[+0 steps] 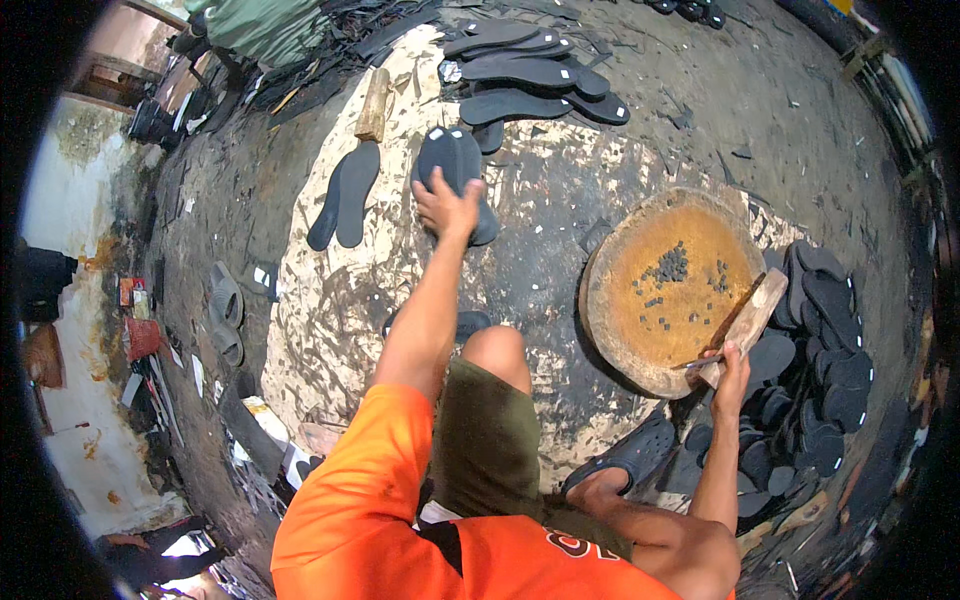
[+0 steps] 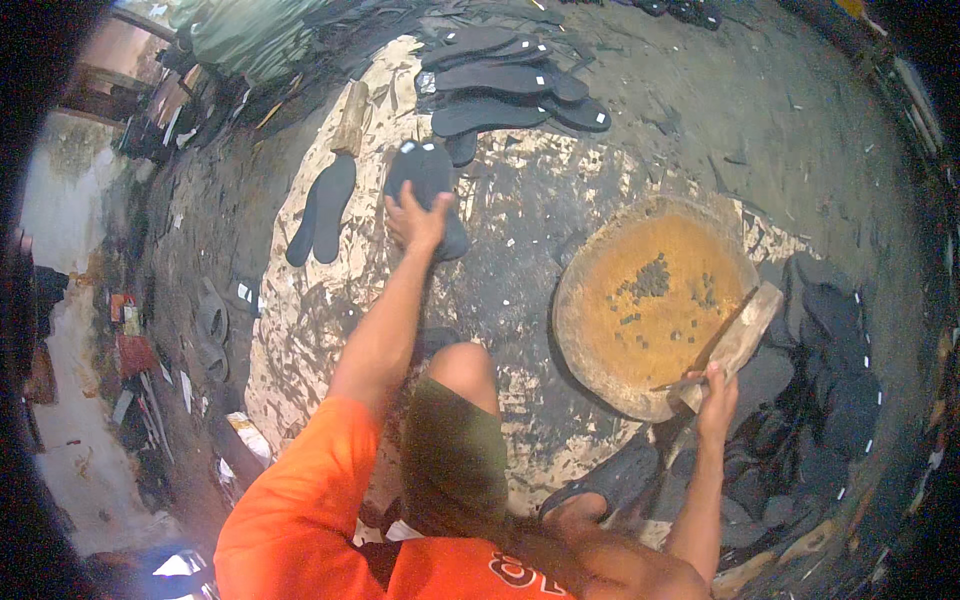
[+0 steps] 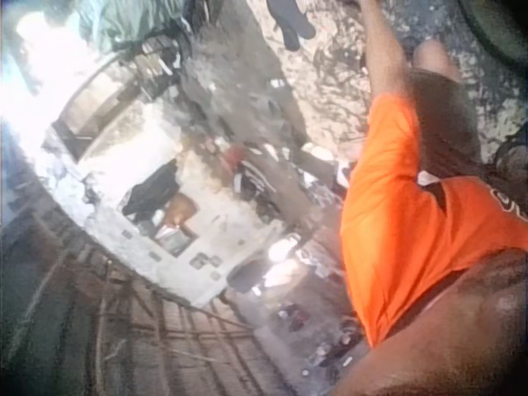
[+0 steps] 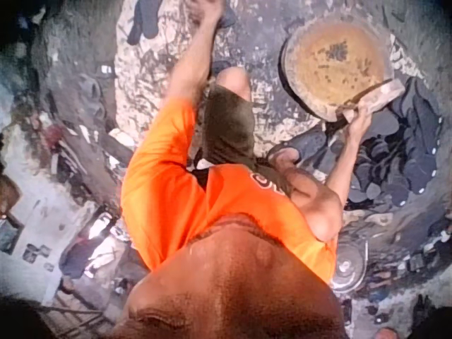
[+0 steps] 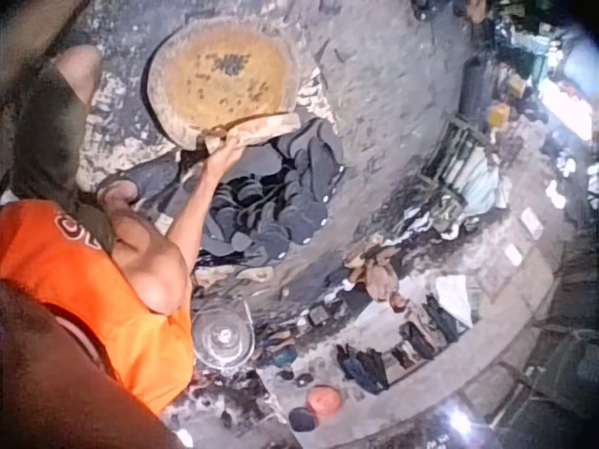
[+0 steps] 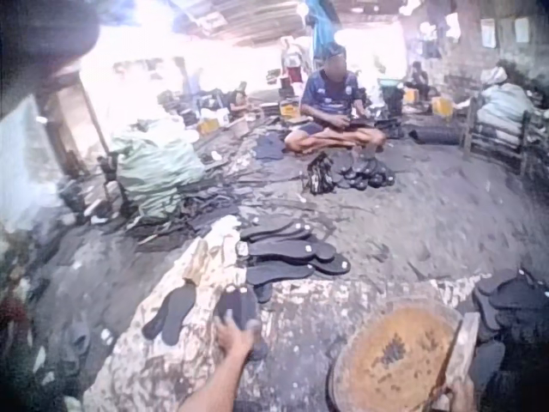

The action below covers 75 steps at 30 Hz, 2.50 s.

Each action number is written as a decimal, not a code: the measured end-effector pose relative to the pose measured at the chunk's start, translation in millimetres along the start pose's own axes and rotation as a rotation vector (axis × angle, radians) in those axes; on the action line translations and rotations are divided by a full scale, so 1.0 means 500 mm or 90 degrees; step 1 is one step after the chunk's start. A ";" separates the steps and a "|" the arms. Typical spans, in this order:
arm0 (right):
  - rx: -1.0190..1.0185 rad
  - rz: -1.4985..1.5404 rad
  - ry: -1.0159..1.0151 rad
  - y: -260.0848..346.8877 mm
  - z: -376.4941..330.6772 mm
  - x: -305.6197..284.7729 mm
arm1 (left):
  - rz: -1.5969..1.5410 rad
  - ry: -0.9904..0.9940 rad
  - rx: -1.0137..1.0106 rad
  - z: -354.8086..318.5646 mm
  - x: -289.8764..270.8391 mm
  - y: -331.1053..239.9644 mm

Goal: The person repeatedly strikes the soles of black sandals with a wooden block on a circular wooden board. They handle the sandals one at a time, striking each sole multiple times before moving to the next.

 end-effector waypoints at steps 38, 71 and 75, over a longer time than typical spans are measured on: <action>-0.143 0.154 -0.033 0.019 -0.103 -0.032 | -0.094 0.505 0.844 -0.617 0.045 -0.370; 0.113 0.043 0.116 -0.052 -0.183 -0.042 | -0.330 0.675 0.311 -0.739 0.155 -0.392; 0.115 -0.068 0.056 -0.073 -0.180 -0.073 | -0.324 0.689 0.317 -0.749 0.165 -0.398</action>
Point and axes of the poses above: each hand's wrist, its own z-axis towards the middle knuckle, its own x-axis out of the palm, y = z × x, the point moved 5 cm from there along z, towards the middle knuckle, and after that the axes turned 12 degrees about -z, right-handed, at the moved point
